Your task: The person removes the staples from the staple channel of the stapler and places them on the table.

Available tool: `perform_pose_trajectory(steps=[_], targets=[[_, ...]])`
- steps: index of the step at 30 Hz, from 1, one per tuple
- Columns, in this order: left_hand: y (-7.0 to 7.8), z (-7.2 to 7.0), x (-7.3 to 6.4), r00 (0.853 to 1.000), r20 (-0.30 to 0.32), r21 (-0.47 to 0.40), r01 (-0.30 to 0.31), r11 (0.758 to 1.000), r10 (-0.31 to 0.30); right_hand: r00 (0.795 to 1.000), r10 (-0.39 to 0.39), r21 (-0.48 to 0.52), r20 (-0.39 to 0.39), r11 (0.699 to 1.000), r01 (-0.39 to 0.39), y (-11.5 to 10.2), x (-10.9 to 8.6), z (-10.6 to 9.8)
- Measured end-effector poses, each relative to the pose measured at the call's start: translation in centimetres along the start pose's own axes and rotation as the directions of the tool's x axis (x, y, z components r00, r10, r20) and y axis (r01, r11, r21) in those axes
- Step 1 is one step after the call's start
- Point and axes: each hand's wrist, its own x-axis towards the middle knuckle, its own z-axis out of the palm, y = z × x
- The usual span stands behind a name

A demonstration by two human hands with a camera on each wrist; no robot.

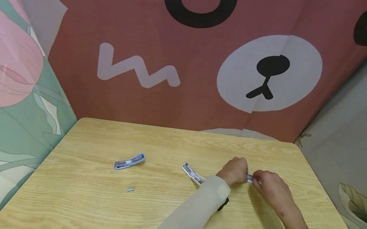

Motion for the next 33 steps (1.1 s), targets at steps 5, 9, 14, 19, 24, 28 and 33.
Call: perform_pose_trajectory(steps=[5, 9, 14, 19, 24, 28, 33], targets=[[-0.2, 0.2, 0.3, 1.0, 0.009, -0.008, 0.012, 1.0, -0.012, 1.0, -0.017, -0.02, -0.012, 1.0, 0.016, -0.4, 0.1, 0.2], [-0.2, 0.3, 0.4, 1.0, 0.004, -0.004, 0.027, 1.0, -0.027, 1.0, -0.016, -0.031, -0.018, 0.999, 0.016, -0.7, 0.2, 0.5], [-0.2, 0.3, 0.3, 1.0, -0.008, -0.006, 0.028, 1.0, -0.028, 1.0, 0.016, -0.049, 0.003, 0.999, -0.016, -1.1, 0.3, 0.6], [-0.1, 0.1, 0.1, 0.999, 0.004, -0.026, 0.037, 0.999, -0.037, 0.998, 0.062, -0.036, 0.031, 0.998, -0.06, -1.3, 0.5, 0.6], [0.0, -0.2, -0.1, 1.0, 0.01, -0.028, 0.03, 0.999, -0.03, 0.995, 0.088, 0.007, 0.042, 0.996, -0.089, -1.0, 0.6, 0.6], [0.0, -0.3, -0.3, 1.0, 0.0, -0.02, 0.016, 1.0, -0.016, 0.992, 0.118, 0.049, 0.049, 0.991, -0.121, -0.8, 0.6, 0.4], [0.0, -0.1, -0.4, 1.0, -0.004, -0.029, 0.022, 0.999, -0.022, 0.989, 0.135, 0.075, 0.066, 0.987, -0.14, -0.7, 0.6, 0.3]])
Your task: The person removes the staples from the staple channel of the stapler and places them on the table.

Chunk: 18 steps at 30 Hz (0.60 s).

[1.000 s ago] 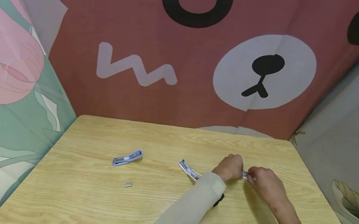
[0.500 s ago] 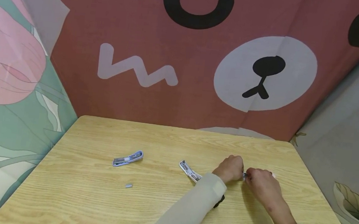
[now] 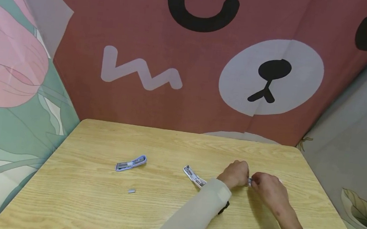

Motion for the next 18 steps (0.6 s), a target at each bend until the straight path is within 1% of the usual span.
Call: perform_pose_trajectory(steps=[7, 15, 18], targets=[[-0.22, 0.19, 0.35, 1.0, -0.004, -0.011, 0.003, 1.0, -0.003, 0.999, -0.024, -0.019, -0.023, 1.0, 0.023, -0.08, 0.24, -0.08], [0.05, 0.2, -0.09, 0.999, -0.03, 0.005, 0.02, 1.0, -0.02, 1.0, 0.007, -0.026, -0.01, 1.0, -0.007, 0.2, 0.57, 0.15], [-0.03, 0.13, -0.04, 0.999, -0.033, 0.004, 0.018, 1.0, -0.018, 1.0, 0.015, -0.028, -0.01, 0.999, -0.016, 0.12, 0.74, 0.21]])
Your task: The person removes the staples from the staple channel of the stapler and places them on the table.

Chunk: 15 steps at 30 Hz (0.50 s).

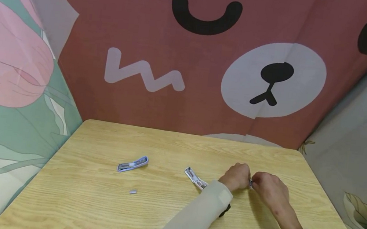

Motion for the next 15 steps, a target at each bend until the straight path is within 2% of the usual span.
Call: perform_pose_trajectory(steps=[7, 15], targets=[[0.05, 0.01, 0.04, 1.0, 0.001, -0.009, 0.001, 1.0, -0.001, 0.999, 0.009, -0.003, 0.031, 1.0, -0.009, 0.03, 0.18, -0.1], [0.02, 0.01, -0.16, 1.0, 0.01, -0.017, 0.007, 1.0, -0.007, 0.999, 0.013, -0.017, 0.033, 1.0, -0.012, 0.06, 0.17, -0.04]])
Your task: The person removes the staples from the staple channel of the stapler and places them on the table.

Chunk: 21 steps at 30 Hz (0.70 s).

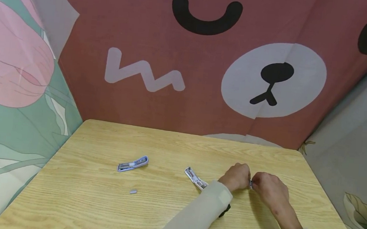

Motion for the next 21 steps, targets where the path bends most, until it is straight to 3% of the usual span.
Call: perform_pose_trajectory(steps=[10, 21], targets=[[-0.6, 0.1, 0.0, 0.999, 0.019, -0.052, -0.031, 0.998, 0.032, 1.0, -0.004, 0.013, -0.002, 1.0, 0.004, -0.6, -1.0, -1.4], [-0.4, 0.2, 0.1, 1.0, 0.01, -0.005, -0.02, 1.0, 0.021, 0.993, -0.028, 0.109, 0.117, 0.994, 0.015, -0.5, -3.5, -1.8]])
